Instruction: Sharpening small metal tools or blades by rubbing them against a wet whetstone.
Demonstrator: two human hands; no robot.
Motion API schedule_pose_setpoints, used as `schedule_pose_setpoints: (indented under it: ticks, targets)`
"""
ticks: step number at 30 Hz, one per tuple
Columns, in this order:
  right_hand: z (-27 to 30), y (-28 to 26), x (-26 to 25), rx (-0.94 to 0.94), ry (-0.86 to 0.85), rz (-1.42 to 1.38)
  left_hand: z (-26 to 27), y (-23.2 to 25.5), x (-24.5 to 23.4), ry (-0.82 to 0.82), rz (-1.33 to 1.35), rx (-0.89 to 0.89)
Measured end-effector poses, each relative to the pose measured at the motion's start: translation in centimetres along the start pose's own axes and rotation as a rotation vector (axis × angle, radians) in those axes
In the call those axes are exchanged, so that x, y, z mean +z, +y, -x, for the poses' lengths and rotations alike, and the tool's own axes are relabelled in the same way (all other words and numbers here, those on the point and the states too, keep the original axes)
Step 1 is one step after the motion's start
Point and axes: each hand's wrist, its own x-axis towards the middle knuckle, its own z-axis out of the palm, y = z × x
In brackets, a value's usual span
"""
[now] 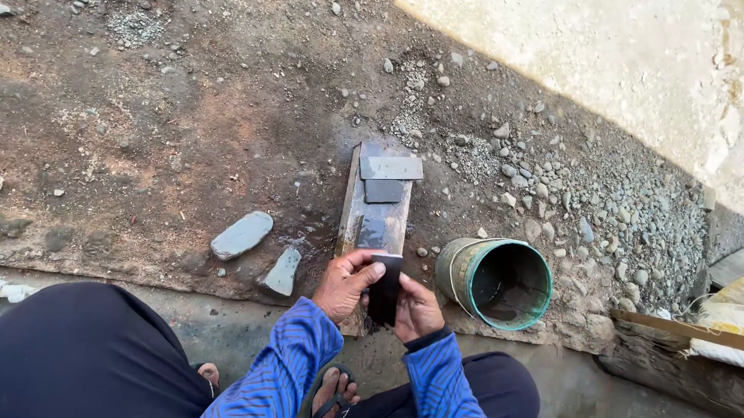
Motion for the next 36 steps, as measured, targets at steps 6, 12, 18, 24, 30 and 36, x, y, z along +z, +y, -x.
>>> schedule_pose_setpoints:
  ticks: [6, 12, 18, 24, 30, 36]
  targets:
    - [0.1, -0.1, -1.6, -0.102, -0.187, -0.117, 0.5, 0.1, 0.5, -0.067, -0.012, 0.012]
    - [0.1, -0.7, -1.7, -0.099, -0.272, -0.060, 1.1, 0.2, 0.3, -0.164, 0.035, 0.102]
    - [0.7, -0.8, -2.3, -0.111, -0.295, -0.009, 1.0, -0.6, 0.4, -0.159, 0.053, 0.080]
    - [0.9, -1.0, -2.0, -0.136, -0.136, 0.072, -0.3, -0.2, -0.7, 0.169, -0.410, 0.042]
    - [-3.6, 1.7, -2.3, -0.311, 0.280, 0.579, -0.6, 0.6, 2.4, 0.451, -1.256, -0.123]
    - [-5.6, 2.5, 0.7, -0.362, 0.684, 1.418, -4.0, -8.7, -1.0, 0.524, -1.341, 0.034]
